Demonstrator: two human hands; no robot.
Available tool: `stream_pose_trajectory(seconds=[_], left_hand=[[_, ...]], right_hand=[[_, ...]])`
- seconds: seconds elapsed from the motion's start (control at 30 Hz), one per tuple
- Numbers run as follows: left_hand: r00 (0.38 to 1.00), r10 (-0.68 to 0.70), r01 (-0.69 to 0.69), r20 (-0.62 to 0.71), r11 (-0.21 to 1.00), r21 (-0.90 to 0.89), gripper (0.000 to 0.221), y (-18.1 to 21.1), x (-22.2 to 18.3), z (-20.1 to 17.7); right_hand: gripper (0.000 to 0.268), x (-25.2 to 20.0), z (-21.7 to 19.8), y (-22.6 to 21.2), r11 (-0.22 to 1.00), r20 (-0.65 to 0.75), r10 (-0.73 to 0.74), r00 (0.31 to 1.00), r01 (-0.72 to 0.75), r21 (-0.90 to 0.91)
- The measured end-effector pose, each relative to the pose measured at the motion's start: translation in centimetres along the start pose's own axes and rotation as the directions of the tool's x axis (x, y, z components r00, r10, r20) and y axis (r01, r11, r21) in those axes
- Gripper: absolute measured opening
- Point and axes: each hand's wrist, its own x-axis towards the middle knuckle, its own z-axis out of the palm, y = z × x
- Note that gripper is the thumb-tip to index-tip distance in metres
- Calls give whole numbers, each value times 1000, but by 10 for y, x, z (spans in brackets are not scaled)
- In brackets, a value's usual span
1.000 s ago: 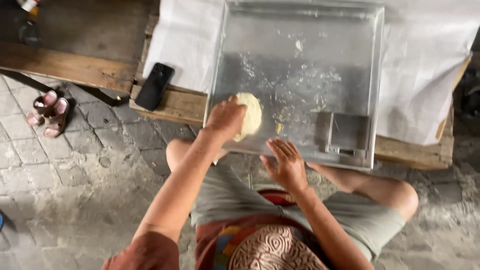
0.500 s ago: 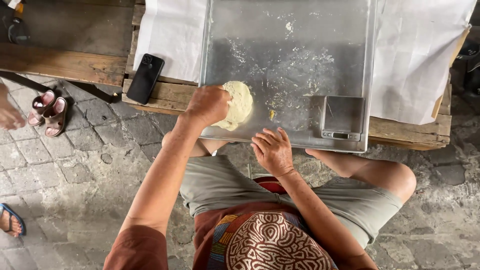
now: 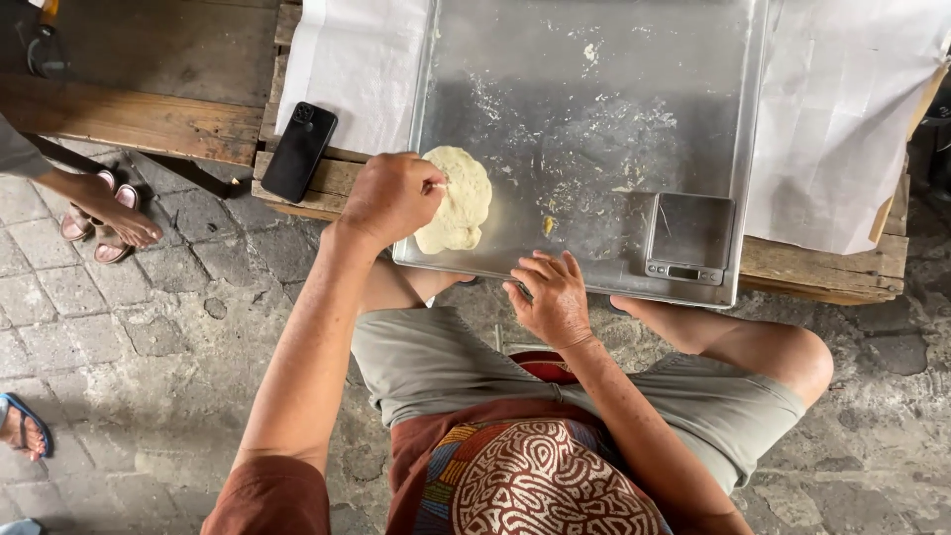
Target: Kneading a piece of dough on a tray and then pinching off small portions to roll into balls.
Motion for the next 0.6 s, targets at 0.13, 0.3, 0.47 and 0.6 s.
stream_pose_trajectory(seconds=[0.13,0.3,0.47,0.6], left_hand=[[998,-57,57,-2,995,-85,12,1,-9,6],[978,-199,99,-67,721,-686,14,44,-6,-73],[972,-198,211,124,522,-826,29,106,-11,-93],[979,203,-191,-24,866,-461,33,121,-46,9]], right_hand=[[17,-2,0,-2,1000,6,4,1000,-4,-7],[22,-2,2,1,999,-9,-25,1000,25,36],[30,29,-61,-38,398,132,366,921,-284,873],[32,17,-80,-45,-90,344,531,775,-352,932]])
